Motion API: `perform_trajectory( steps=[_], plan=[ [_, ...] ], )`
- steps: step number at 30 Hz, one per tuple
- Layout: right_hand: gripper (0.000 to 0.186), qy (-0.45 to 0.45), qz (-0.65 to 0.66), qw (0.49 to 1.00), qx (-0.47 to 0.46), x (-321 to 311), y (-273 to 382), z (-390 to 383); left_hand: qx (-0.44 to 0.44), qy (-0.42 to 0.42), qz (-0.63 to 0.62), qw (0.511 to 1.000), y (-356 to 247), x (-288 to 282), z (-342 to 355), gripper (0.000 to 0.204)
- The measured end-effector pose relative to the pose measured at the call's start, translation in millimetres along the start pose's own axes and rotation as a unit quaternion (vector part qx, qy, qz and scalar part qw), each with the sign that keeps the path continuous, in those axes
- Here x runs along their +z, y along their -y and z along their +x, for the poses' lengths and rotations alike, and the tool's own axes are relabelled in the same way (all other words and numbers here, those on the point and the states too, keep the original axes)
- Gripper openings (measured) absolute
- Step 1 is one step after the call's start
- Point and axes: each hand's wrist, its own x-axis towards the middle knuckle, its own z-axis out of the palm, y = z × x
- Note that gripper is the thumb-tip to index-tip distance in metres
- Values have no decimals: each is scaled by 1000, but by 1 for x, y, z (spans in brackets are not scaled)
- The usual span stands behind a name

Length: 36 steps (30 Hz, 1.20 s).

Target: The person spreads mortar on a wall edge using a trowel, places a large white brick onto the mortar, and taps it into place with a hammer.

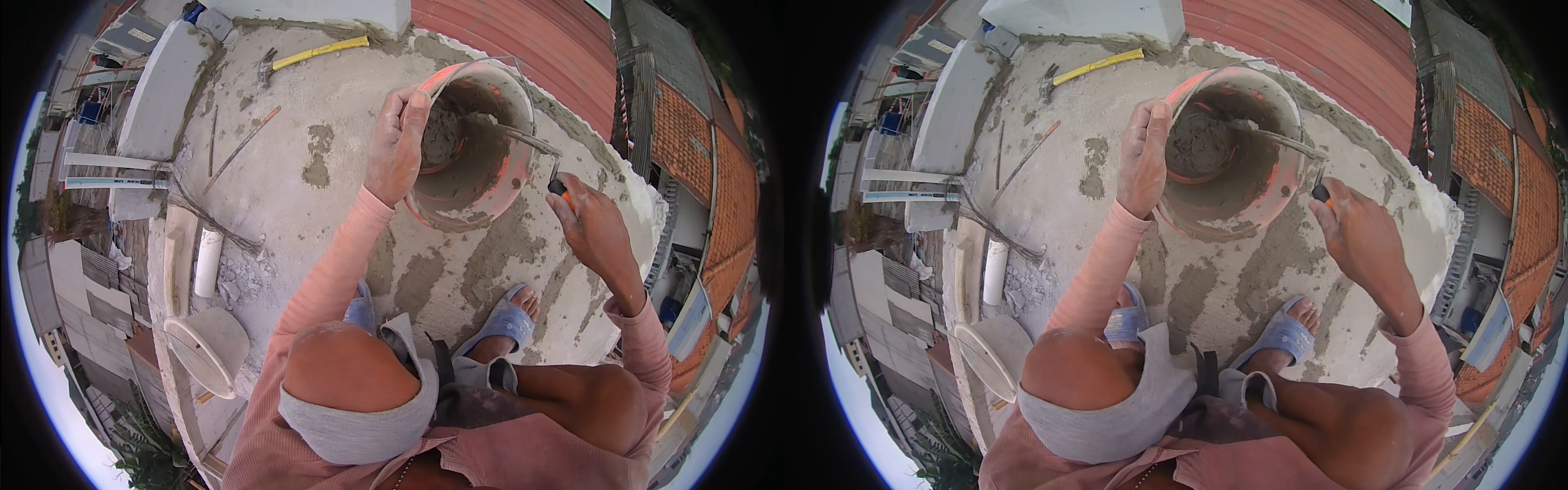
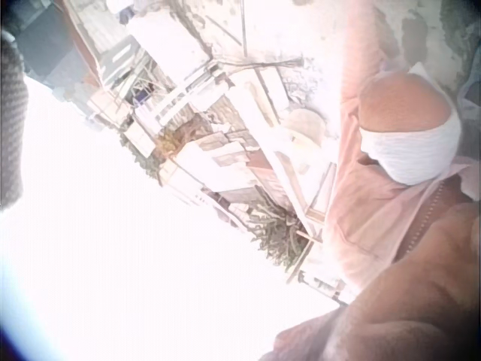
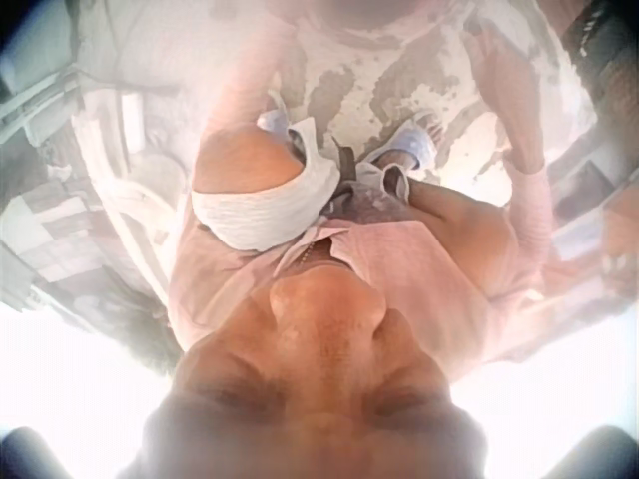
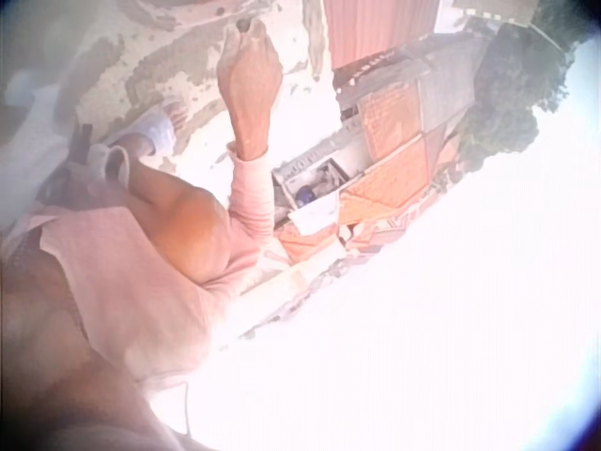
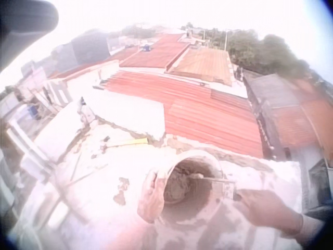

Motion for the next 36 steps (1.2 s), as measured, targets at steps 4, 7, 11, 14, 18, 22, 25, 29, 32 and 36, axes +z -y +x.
perform_trajectory(
  steps=[4, 7, 11, 14, 18, 22, 25, 29, 32, 36],
  plan=[
    [32, -10, -23, 1000, -12, 25, 4, 26, -11, 35, 23, 999, -4, -2, 3, 34],
    [31, -43, -54, 997, -30, 51, 26, 34, -4, 70, 39, 997, -3, 0, 4, 34],
    [26, 50, -56, 994, -79, 85, 34, 8, -43, 29, -10, 999, 5, -17, 15, 33],
    [26, 77, -53, 988, -125, 57, 24, 7, -31, 23, 31, 999, 2, -25, 18, 34],
    [29, 3, -98, 993, -70, 3, 24, 28, -13, 47, 15, 999, 18, -28, 28, 35],
    [25, -10, -124, 988, -97, -25, 33, 58, -26, 76, 1, 997, 6, -5, 30, 36],
    [18, -50, -92, 982, -157, -7, 76, 46, -36, 101, 11, 994, -4, 1, 31, 35],
    [15, 10, -175, 953, -249, 25, 77, 7, 27, 126, 70, 989, -4, 8, 35, 35],
    [15, -8, -179, 936, -302, 9, 55, 0, 13, 137, 67, 988, -5, 7, 35, 36],
    [20, -57, -158, 975, -142, -8, 39, 6, -42, 109, -27, 993, 0, 2, 39, 36]
  ],
)
